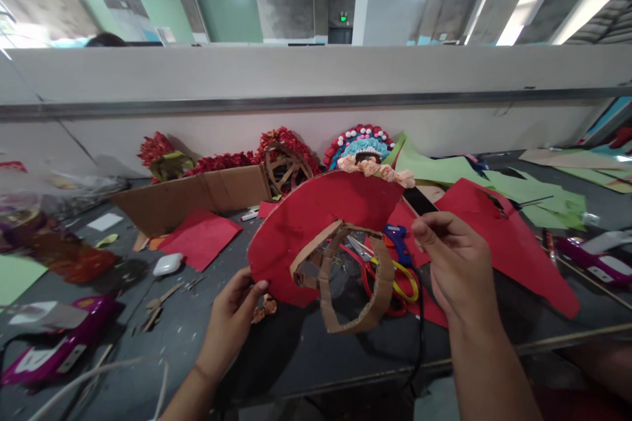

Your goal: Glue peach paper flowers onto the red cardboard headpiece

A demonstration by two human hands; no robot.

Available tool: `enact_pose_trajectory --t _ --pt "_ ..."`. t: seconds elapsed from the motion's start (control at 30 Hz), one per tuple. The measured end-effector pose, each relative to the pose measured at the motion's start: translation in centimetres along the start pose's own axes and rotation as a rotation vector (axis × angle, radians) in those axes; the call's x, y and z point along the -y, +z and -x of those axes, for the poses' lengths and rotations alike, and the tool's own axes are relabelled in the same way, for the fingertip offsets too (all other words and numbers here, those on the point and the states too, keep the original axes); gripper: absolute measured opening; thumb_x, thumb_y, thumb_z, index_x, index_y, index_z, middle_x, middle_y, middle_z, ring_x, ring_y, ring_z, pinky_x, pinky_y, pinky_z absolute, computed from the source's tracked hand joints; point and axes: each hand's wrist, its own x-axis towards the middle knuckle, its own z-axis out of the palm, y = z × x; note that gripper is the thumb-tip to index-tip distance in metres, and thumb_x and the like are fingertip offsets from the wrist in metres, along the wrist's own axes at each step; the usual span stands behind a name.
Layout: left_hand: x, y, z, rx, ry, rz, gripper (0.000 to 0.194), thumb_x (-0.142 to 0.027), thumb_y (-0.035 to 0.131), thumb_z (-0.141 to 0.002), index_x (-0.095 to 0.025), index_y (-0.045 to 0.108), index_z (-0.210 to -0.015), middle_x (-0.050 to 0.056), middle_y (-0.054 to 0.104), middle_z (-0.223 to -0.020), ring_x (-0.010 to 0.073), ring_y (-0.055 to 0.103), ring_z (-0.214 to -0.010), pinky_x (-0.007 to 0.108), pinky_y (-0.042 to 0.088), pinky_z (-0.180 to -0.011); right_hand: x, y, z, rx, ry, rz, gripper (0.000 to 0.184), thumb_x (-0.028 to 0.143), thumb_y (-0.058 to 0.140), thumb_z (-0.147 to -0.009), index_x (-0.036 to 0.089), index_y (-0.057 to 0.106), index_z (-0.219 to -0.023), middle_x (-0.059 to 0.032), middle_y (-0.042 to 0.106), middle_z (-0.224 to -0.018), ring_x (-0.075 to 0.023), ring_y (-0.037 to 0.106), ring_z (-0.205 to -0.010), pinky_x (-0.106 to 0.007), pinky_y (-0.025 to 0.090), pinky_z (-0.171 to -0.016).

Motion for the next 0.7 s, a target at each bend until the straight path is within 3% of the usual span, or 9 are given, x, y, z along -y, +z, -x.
enact_pose_trajectory --t 0.1,0.2,0.3,0.4,0.57,0.7 --pt "-0.2 0.11 0.05 -0.005 -0.004 -0.008 0.034 -0.042 0.064 -0.072 -0.017 0.058 -0.094 0.006 0.066 -0.095 0.0203 0.062 -0.086 0.033 0.053 -0.076 0.2 0.2 0.15 -0.009 -0.054 -0.046 0.02 0.028 0.078 -0.06 0.019 0.062 -0.067 0.0025 0.058 -0.065 -0.0085 0.052 -0.06 -0.02 0.042 -0.055" --pt "-0.33 0.17 0.13 -0.009 -0.004 -0.015 0.035 -0.043 0.065 -0.071 -0.017 0.058 -0.094 0.006 0.066 -0.094 0.0199 0.063 -0.083 0.032 0.054 -0.075 0.23 0.21 0.35 0.014 -0.037 -0.044 0.016 0.033 0.072 -0.069 0.019 0.066 -0.073 -0.0001 0.061 -0.068 -0.0097 0.053 -0.061 -0.022 0.043 -0.056" --pt "-0.28 0.12 0.17 -0.018 -0.003 -0.025 0.035 -0.044 0.065 -0.07 -0.017 0.059 -0.093 0.006 0.067 -0.093 0.0198 0.064 -0.081 0.031 0.055 -0.072 0.24 0.34 0.52 0.034 -0.053 -0.085 0.023 0.039 0.065 -0.076 0.018 0.065 -0.067 -0.0014 0.06 -0.064 -0.0105 0.052 -0.06 -0.023 0.042 -0.054" --pt "-0.13 0.03 0.15 -0.013 -0.009 -0.022 0.033 -0.043 0.065 -0.071 -0.018 0.059 -0.093 0.005 0.067 -0.09 0.0193 0.065 -0.079 0.031 0.054 -0.073 0.25 0.53 0.58 0.016 -0.086 -0.099 0.016 0.034 0.071 -0.071 0.019 0.066 -0.065 0.0006 0.06 -0.063 -0.0088 0.051 -0.059 -0.021 0.042 -0.055" --pt "-0.17 0.01 0.12 -0.018 -0.01 -0.02 0.034 -0.042 0.066 -0.071 -0.017 0.059 -0.094 0.005 0.068 -0.088 0.0208 0.065 -0.08 0.033 0.053 -0.074 0.2 0.78 0.55 0.031 -0.077 -0.041 0.011 0.028 0.073 -0.068 0.023 0.07 -0.078 -0.0004 0.067 -0.075 -0.0105 0.058 -0.066 -0.023 0.048 -0.063" --pt "-0.19 0.04 0.1 -0.022 -0.002 -0.031 0.035 -0.043 0.066 -0.071 -0.017 0.06 -0.093 0.005 0.068 -0.086 0.0213 0.065 -0.082 0.031 0.054 -0.073 0.19 0.91 0.61 0.023 -0.125 -0.039 0.01 0.03 0.072 -0.069 0.02 0.068 -0.067 -0.0005 0.065 -0.068 -0.0115 0.058 -0.065 -0.024 0.047 -0.061"
